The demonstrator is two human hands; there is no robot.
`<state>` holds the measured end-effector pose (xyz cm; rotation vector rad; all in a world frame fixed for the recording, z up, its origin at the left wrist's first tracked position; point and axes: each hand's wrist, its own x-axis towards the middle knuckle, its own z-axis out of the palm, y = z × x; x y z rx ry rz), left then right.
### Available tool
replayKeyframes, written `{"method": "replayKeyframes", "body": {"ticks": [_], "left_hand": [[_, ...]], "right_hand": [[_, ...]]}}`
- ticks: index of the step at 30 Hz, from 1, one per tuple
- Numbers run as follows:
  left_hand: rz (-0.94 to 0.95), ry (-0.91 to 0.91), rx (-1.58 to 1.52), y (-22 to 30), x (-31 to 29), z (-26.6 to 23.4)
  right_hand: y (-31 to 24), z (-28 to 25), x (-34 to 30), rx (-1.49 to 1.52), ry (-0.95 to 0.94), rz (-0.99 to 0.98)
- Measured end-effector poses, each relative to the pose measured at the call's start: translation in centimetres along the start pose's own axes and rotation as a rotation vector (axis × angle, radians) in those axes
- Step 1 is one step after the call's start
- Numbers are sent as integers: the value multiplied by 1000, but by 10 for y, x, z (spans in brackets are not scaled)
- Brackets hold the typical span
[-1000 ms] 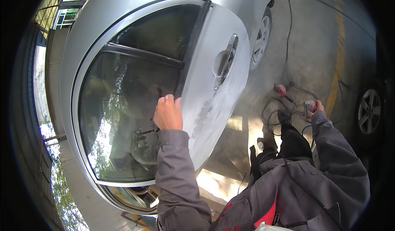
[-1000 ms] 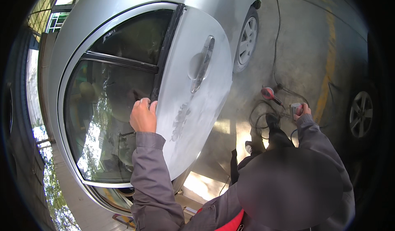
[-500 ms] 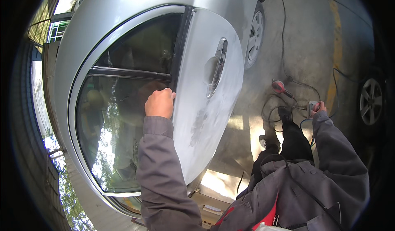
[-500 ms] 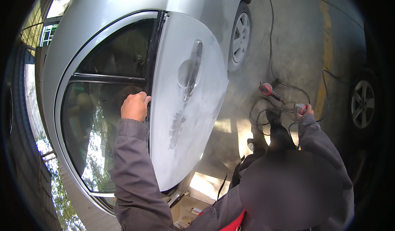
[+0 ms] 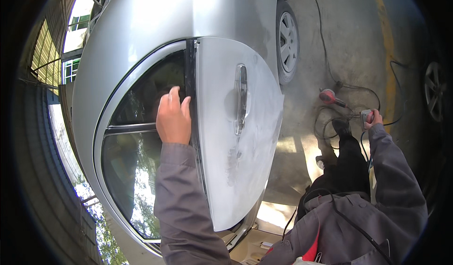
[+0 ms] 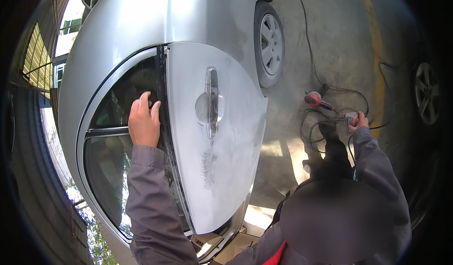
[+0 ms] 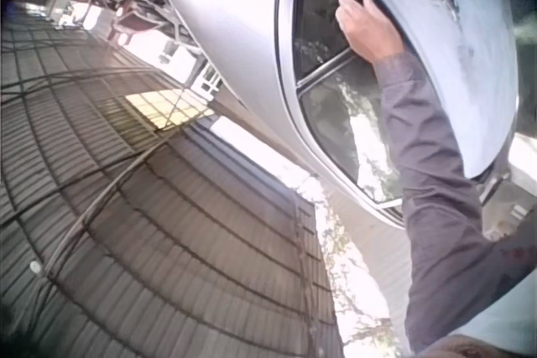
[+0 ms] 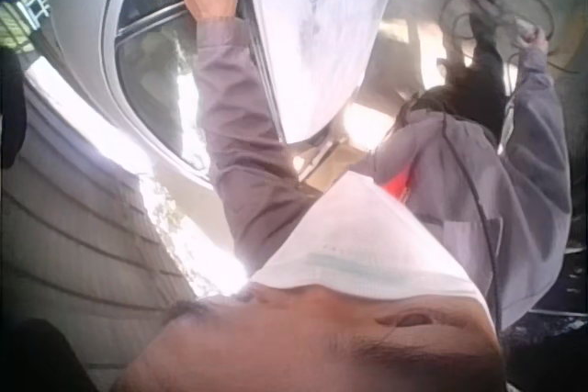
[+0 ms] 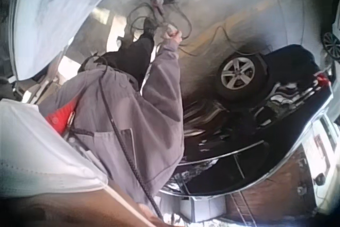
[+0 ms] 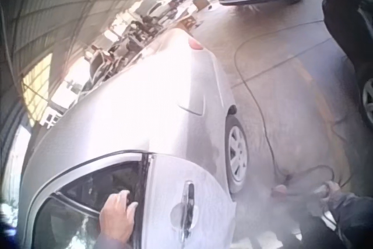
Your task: The person scrapes paint off the rear door and window trim of a silver sedan using a handheld scraper and a heat gun. They work along the window edge and lower door panel, removing patches of paint and wiping the surface with their hand.
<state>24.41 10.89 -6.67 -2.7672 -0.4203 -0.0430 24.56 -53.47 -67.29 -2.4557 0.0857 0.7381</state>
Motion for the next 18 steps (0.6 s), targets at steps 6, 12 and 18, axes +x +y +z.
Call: {"method": "replayKeyframes", "body": {"ticks": [6, 12, 18], "left_hand": [[-38, 72, 172, 32, 29, 38], [-153, -24, 2, 27, 38, 24], [-390, -170, -102, 36, 64, 4]], "right_hand": [[39, 18, -5, 16, 28, 27], [46, 34, -4, 15, -3, 128], [53, 56, 2, 50, 10, 111]]}}
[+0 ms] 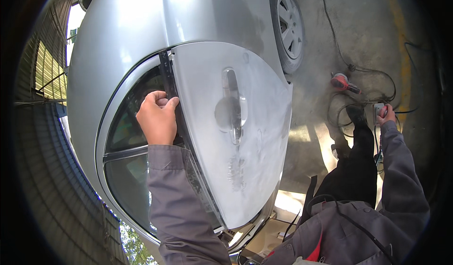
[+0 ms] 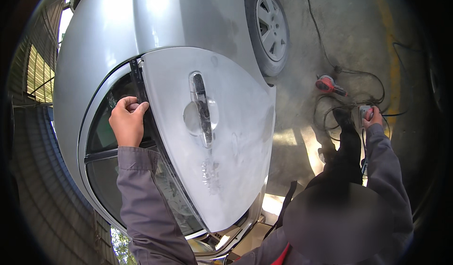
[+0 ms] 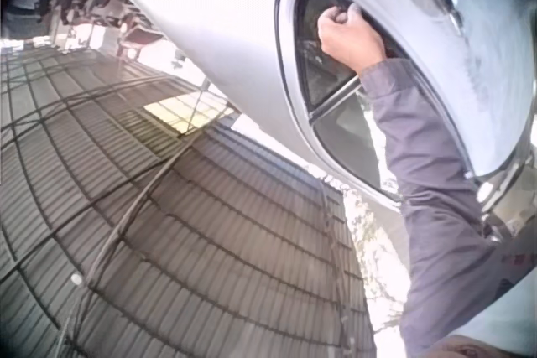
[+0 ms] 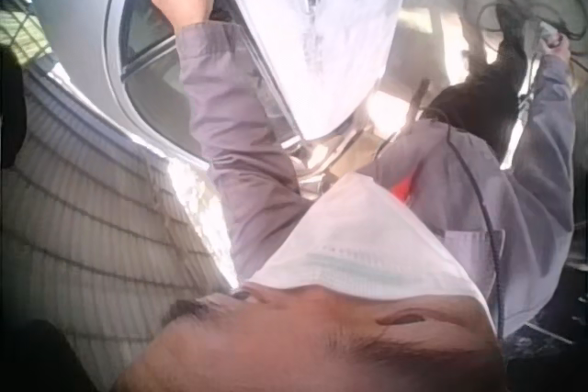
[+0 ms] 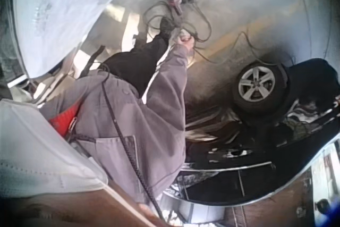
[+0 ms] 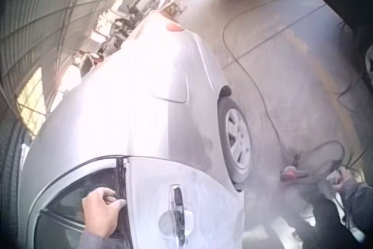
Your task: The person scrapes paint off the rear door and window trim of a silver sedan using a handheld scraper and a heat gun. They work along the window edge and lower door panel, removing patches of paint and wiping the surface with their hand.
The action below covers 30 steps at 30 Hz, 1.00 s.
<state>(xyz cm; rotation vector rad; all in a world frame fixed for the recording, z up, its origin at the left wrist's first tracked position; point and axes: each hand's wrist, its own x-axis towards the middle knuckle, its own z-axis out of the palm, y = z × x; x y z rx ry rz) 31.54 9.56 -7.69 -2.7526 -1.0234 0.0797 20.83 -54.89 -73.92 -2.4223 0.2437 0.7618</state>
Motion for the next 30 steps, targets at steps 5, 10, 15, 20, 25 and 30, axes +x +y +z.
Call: {"method": "replayKeyframes", "body": {"ticks": [5, 10, 15, 20, 25, 30], "left_hand": [[9, 12, 56, -4, 8, -1], [16, -26, 23, 2, 4, -4], [113, -129, -15, 11, 12, 5], [168, -283, 43, 7, 26, -13], [199, -274, 352, 2, 20, -25], [185, -433, 200, 3, 26, -28]], "right_hand": [[11, 19, 7, 44, 41, -29], [-1, 31, 9, 71, 82, -77], [16, 31, 32, 81, 79, -82], [3, 24, 31, 51, 32, -28], [20, 16, 45, 64, 68, -94], [51, 13, 49, 55, 80, -101]]}}
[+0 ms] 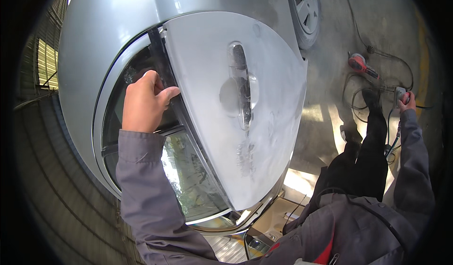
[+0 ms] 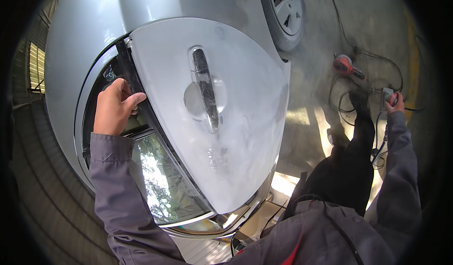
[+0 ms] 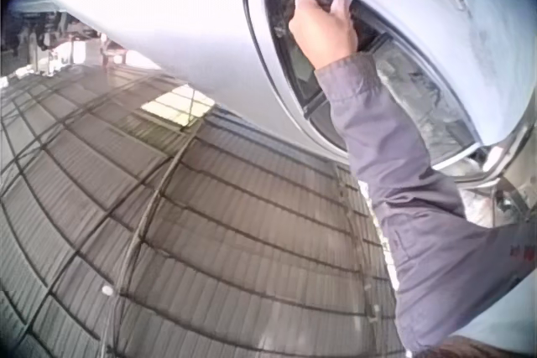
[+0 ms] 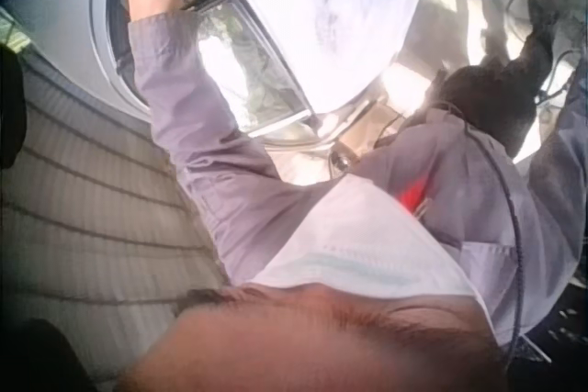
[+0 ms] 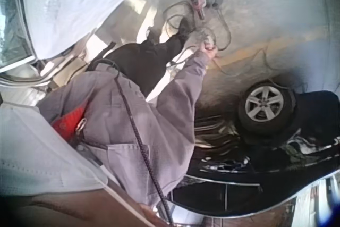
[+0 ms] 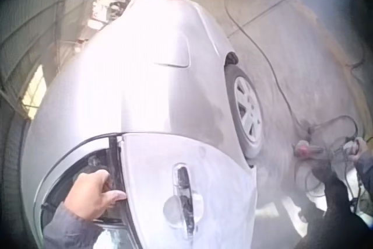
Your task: The person scrapes paint off the rear door and window trim of a silver sedan using a handheld scraper and a heat gun. They work along the window edge and lower door panel, removing patches of paint and wiping the surface with their hand.
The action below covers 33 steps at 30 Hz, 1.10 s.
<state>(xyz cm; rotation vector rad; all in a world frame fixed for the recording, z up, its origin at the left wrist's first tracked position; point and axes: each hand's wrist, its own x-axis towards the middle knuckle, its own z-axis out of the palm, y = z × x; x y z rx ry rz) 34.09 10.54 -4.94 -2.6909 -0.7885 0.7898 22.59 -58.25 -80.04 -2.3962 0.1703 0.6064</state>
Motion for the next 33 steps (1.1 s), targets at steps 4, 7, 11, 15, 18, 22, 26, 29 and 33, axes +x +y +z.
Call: {"method": "replayKeyframes", "body": {"ticks": [4, 7, 11, 15, 18, 22, 26, 29, 33], "left_hand": [[-40, -28, -106, 1, -5, -8], [-1, -53, 31, 6, 1, -12], [87, -63, 144, 4, 8, -4], [67, -122, 75, 7, 8, -8], [56, -146, 73, 14, 11, -11], [100, -120, 70, 3, 8, -7], [102, 237, -162, -5, -2, 23], [226, 523, -961, -25, -19, 54], [371, 632, -1395, -15, -25, 83]], "right_hand": [[40, 1, -3, 18, 17, -37], [60, -1, -5, -45, -25, -2], [62, 7, -17, -40, -32, 62], [21, 18, -17, 7, -65, 132], [-9, 16, -19, 62, -68, 154], [-27, 19, -5, 24, -25, 81], [-54, 14, 5, 18, -34, 31], [-61, 9, 12, 22, -33, -39], [-104, -29, 17, -50, -60, -35]]}}
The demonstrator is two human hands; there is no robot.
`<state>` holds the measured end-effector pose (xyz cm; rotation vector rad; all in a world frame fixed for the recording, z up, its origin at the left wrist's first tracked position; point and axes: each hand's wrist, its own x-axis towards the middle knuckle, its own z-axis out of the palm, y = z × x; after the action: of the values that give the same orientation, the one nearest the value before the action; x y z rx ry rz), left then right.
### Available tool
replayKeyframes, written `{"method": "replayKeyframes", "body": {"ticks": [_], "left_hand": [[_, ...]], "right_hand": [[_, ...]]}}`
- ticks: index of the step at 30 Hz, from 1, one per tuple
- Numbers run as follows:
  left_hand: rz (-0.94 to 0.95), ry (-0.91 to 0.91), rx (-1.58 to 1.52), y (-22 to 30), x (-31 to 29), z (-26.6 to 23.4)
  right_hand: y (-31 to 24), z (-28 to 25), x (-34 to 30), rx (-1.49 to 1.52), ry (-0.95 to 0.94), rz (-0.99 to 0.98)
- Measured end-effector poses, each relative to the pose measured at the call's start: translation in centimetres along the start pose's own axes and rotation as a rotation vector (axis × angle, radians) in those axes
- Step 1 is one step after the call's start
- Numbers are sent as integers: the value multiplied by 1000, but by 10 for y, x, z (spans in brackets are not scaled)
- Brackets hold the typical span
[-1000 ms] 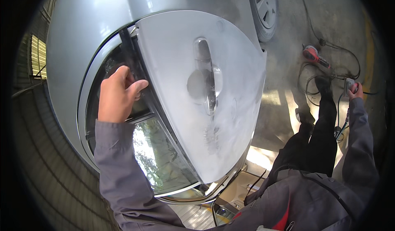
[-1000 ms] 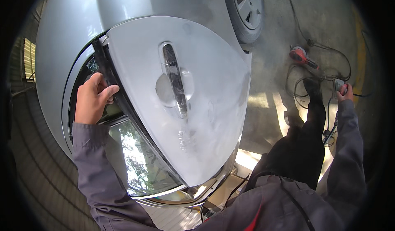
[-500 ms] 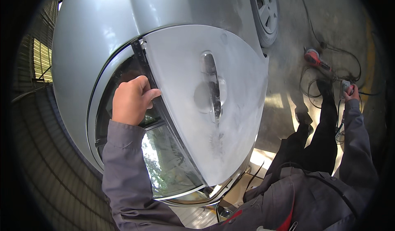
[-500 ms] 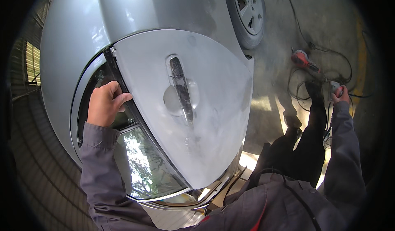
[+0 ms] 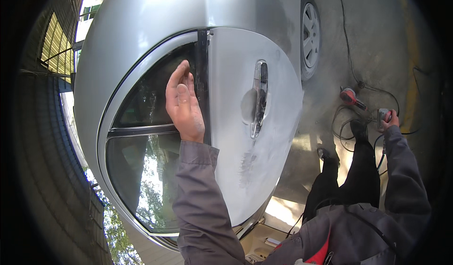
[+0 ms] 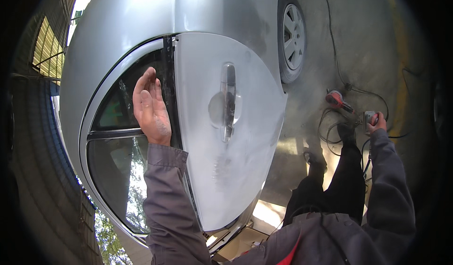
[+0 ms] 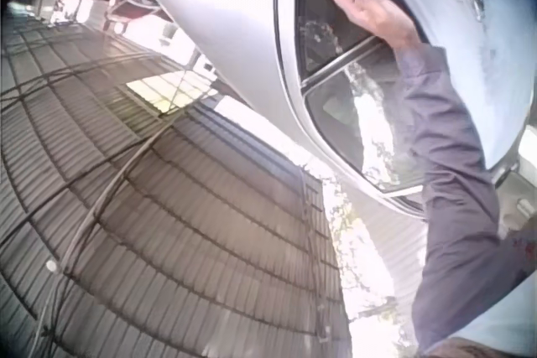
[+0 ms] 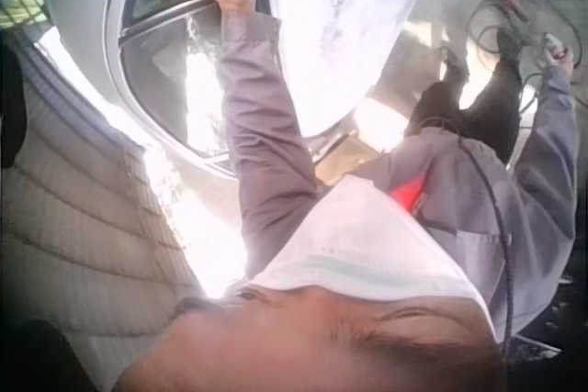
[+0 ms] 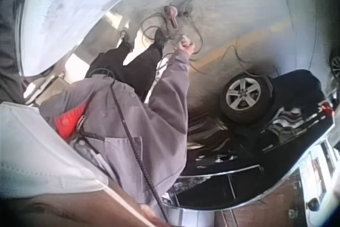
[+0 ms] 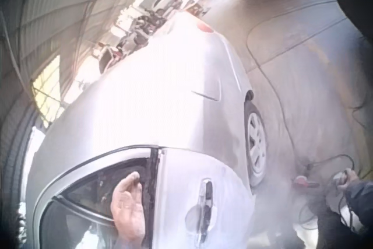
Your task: The person scrapes paint off the rear door and window trim of a silver sedan using a handheld scraper and a heat gun. They work along the window edge and lower door panel, removing patches of paint and wiping the surface with their hand.
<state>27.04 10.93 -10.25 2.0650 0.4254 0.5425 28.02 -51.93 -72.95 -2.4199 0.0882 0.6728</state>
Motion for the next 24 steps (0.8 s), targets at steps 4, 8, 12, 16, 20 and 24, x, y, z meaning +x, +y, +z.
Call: {"method": "replayKeyframes", "body": {"ticks": [4, 8, 12, 16, 20, 24], "left_hand": [[104, -65, -168, -10, 30, 2], [52, -236, 251, -25, 7, 10], [63, -147, -11, 16, 36, -2], [192, -48, -36, 49, 43, -22], [32, -6, 39, 43, -23, -49], [-300, 266, 9, 25, -181, -58]], "right_hand": [[-3, -32, 7, -25, 40, -60], [-25, -44, 4, -116, 36, -23], [-15, -59, 2, -83, -3, 11], [-6, -57, 7, -122, -24, 0], [13, -59, 6, -111, -43, -87], [14, -66, 15, -99, -95, -168]]}}
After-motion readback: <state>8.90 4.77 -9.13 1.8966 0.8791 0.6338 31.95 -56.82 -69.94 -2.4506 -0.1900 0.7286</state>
